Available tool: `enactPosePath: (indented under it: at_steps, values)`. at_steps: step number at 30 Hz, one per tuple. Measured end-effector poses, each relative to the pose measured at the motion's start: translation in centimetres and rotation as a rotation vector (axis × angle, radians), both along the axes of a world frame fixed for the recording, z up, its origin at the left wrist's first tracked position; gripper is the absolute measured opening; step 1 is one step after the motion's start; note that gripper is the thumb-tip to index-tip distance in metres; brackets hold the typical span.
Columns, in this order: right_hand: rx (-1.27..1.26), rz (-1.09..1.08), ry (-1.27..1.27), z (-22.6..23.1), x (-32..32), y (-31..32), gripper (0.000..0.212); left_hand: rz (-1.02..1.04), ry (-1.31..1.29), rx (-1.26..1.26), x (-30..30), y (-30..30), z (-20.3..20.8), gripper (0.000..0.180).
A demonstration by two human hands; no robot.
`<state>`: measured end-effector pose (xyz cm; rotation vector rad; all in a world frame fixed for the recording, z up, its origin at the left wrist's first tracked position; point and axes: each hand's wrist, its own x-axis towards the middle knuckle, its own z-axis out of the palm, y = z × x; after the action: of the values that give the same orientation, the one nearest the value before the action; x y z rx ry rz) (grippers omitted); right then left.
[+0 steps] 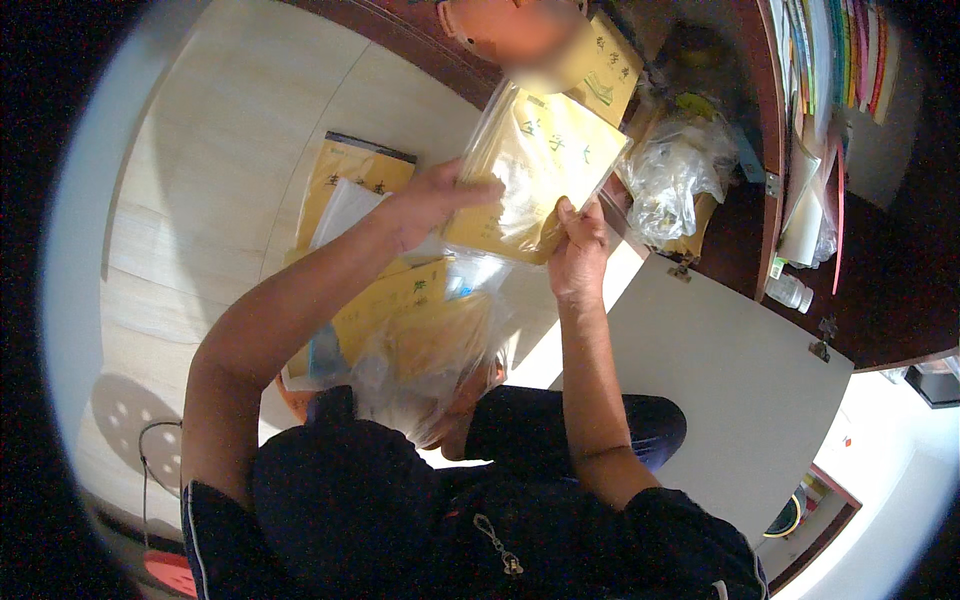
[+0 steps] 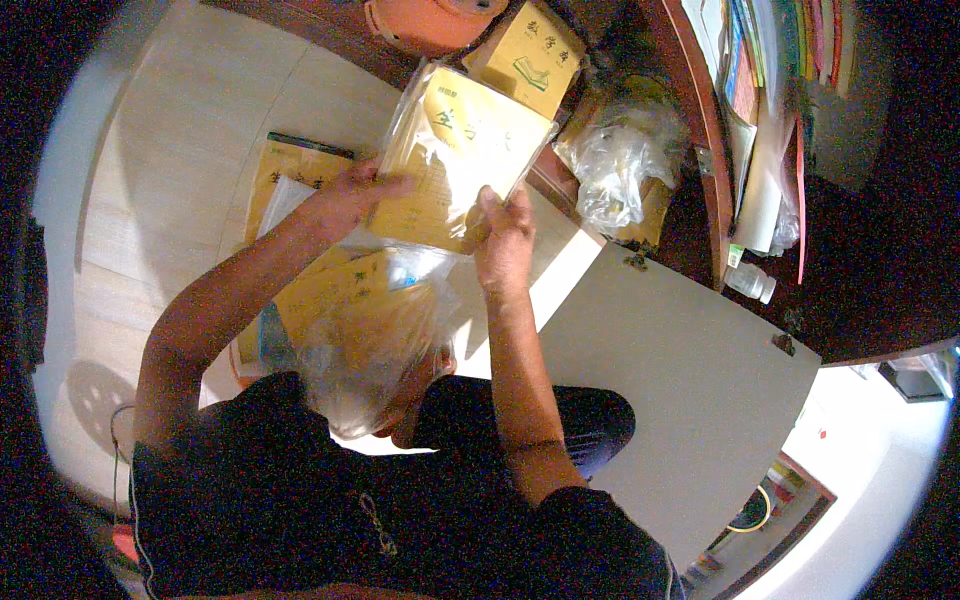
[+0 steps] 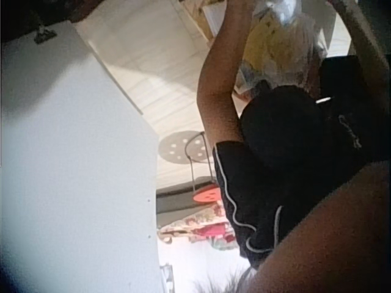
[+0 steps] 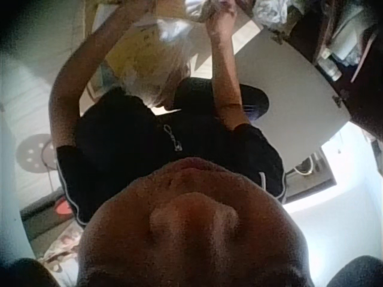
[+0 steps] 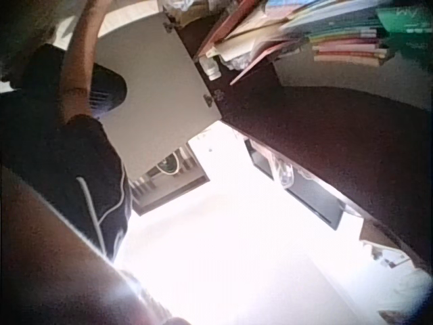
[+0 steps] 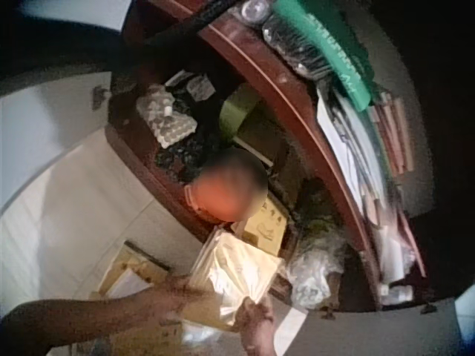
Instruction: The person sits on the floor and organizes yellow notebooks by removing them from plastic packaging and placing them into a wooden cabinet. They also handle a plastic bag containing other items and arrange the notebooks on a nearby table.
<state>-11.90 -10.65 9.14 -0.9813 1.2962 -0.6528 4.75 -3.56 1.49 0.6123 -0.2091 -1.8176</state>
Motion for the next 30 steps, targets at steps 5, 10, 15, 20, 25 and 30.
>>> enactPosePath:
  at_steps: [5,10,15,20,25,30]
  values:
    - [0.034,-0.014,-0.162,-0.8,0.2,0.9,0.037,0.08,0.231,0.122,0.3,-0.2,1.5,0.047]
    - [0.097,-0.034,-0.288,-0.5,-0.1,0.5,0.037,0.068,0.077,0.043,1.6,-0.1,1.3,0.044]
    - [0.112,-0.02,-0.292,0.4,0.2,0.2,0.036,0.08,0.124,-0.013,2.2,0.5,2.6,0.039]
    - [0.059,0.002,-0.237,0.1,0.8,0.0,0.036,-0.014,-0.156,-0.014,2.5,1.1,3.5,0.031]
    - [0.085,0.035,-0.3,-1.3,0.4,-0.3,0.036,-0.142,-0.382,-0.091,2.9,1.7,4.9,0.027]
    - [0.117,0.007,-0.3,-1.7,1.2,0.2,0.035,-0.086,-0.288,-0.079,2.1,2.1,5.4,0.03]
